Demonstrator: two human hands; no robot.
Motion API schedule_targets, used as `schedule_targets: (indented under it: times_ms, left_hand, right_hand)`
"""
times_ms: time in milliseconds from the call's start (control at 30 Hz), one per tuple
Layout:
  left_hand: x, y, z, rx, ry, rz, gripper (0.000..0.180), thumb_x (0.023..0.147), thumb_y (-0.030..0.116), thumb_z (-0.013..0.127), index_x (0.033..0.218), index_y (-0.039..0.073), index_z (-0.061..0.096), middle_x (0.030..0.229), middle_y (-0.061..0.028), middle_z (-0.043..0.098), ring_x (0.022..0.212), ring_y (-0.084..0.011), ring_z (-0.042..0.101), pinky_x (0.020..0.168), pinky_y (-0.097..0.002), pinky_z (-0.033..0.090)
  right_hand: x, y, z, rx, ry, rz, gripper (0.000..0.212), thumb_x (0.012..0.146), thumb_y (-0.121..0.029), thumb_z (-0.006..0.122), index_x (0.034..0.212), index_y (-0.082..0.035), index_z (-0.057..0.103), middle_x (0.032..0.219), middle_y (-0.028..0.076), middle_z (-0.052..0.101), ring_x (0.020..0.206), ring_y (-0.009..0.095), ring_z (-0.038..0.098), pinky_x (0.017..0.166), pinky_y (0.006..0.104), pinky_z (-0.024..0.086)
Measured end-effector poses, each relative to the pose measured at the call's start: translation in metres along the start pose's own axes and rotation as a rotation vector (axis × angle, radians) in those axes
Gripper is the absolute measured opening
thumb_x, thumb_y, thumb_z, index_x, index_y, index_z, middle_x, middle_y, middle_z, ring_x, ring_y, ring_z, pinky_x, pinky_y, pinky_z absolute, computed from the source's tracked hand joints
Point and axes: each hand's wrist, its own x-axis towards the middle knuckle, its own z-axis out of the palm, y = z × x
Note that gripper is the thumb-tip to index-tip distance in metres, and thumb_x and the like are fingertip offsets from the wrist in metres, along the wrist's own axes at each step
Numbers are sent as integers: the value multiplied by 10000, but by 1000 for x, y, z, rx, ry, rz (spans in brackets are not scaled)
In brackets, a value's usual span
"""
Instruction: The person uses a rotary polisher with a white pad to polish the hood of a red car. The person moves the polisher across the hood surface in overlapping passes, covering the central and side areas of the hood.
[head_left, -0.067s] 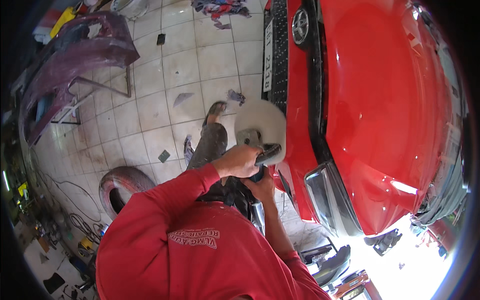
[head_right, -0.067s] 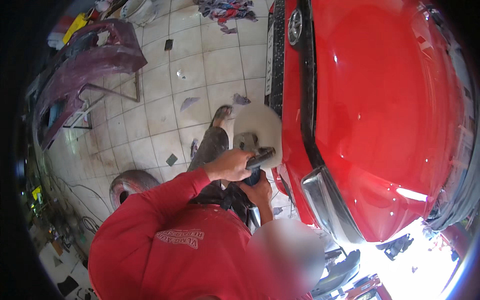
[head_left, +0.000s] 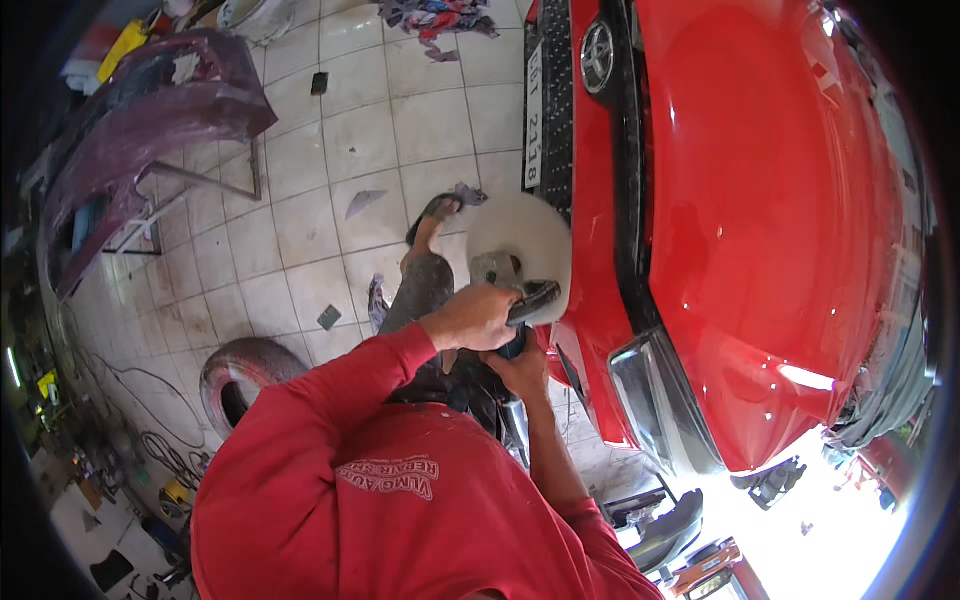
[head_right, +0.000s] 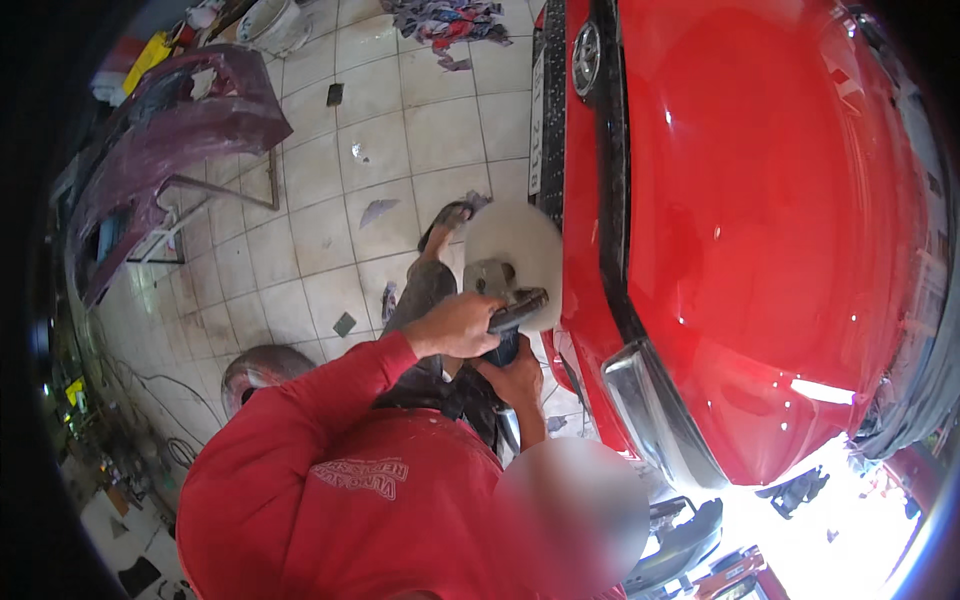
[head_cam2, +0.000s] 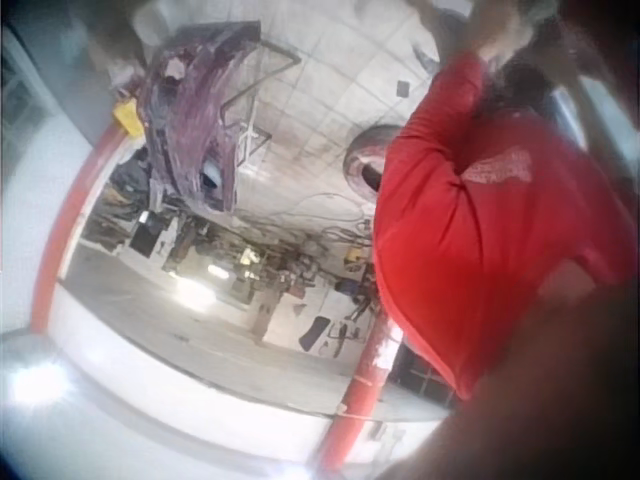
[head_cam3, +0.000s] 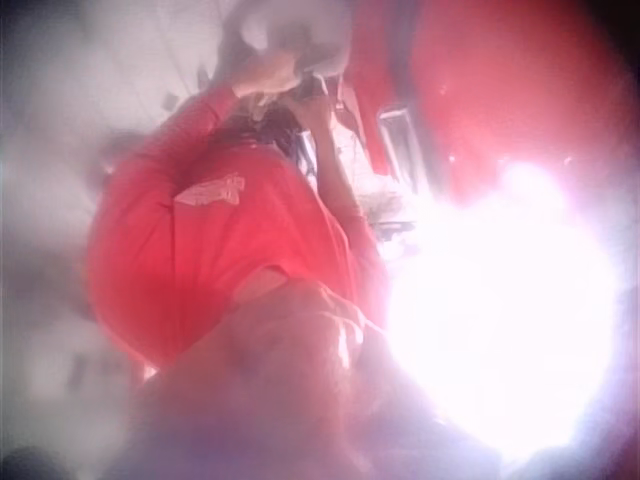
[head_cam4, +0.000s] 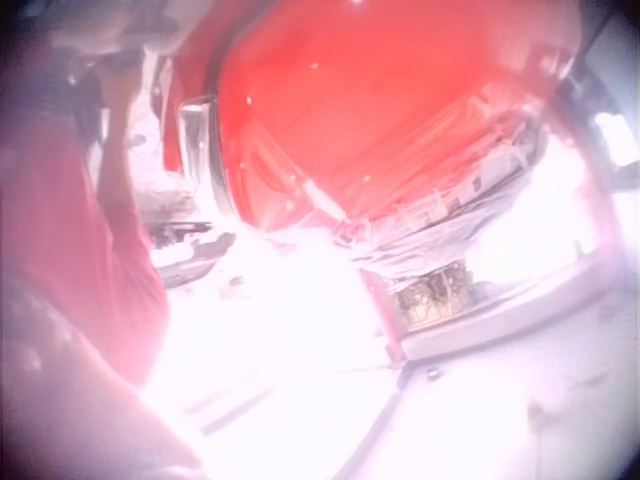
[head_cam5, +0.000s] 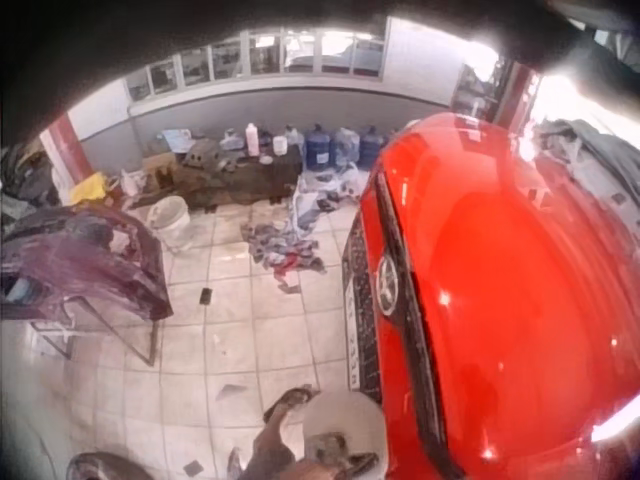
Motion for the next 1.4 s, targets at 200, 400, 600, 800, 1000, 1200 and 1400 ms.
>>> schedule_targets:
  times_ms: [200, 400, 600, 800, 1000, 1200, 1400]
  left_hand:
    - [79, -34, -89, 168, 39, 70, 339, 788, 196, 710, 1082, 28, 687, 862, -263, 714, 852, -491, 705, 749, -581, 566]
    - [144, -21, -199, 294, 32, 85, 312, 796, 188, 686, 1050, 12, 726, 868, -248, 743, 866, -463, 744, 762, -562, 609]
    - [157, -20, -213, 283, 1, 142, 336, 762, 162, 712, 1052, -8, 724, 899, -261, 746, 883, -463, 744, 771, -565, 608]
    - [57, 22, -102, -18, -222, 228, 372, 748, 157, 724, 1062, -23, 640, 803, -272, 708, 804, -487, 721, 750, -576, 580]
    - [15, 75, -54, -173, -484, 209, 386, 806, 136, 698, 1130, -56, 617, 881, -305, 718, 869, -495, 723, 792, -580, 566]
    - [73, 61, -116, -37, -322, 247, 343, 790, 149, 703, 1061, -53, 647, 908, -315, 718, 906, -504, 719, 799, -574, 577]
    - [137, 54, -199, 168, -256, 207, 291, 759, 152, 688, 953, -64, 676, 911, -355, 688, 941, -524, 699, 786, -549, 570]
  right_hand:
    - [89, -85, -1, 159, 72, -29, 949, 688, -462, 945, 1432, -35, 542, 1227, 246, 740, 1149, 428, 723, 973, 493, 562]
    - [200, -151, -10, 237, 114, -166, 1027, 714, -405, 952, 1525, -20, 453, 1359, 249, 690, 1226, 427, 695, 1002, 472, 553]
    - [205, -155, -15, 242, 36, -74, 997, 723, -381, 952, 1491, 34, 471, 1376, 252, 682, 1242, 363, 695, 1039, 438, 539]
    - [57, -39, 1, -33, -45, -13, 888, 720, -360, 943, 1441, -11, 561, 1391, 221, 668, 1289, 357, 655, 1075, 481, 514]
    - [-30, 70, 23, -75, 150, -265, 745, 754, -339, 899, 1386, -66, 615, 1359, 206, 660, 1293, 397, 624, 1087, 536, 489]
    - [43, -34, 0, -168, 43, -213, 353, 794, -306, 822, 1034, -51, 780, 949, 221, 783, 946, 436, 765, 836, 508, 603]
    - [133, -144, -10, 464, 120, -47, 977, 675, -531, 965, 1370, 40, 586, 1219, 253, 752, 1161, 366, 740, 986, 433, 565]
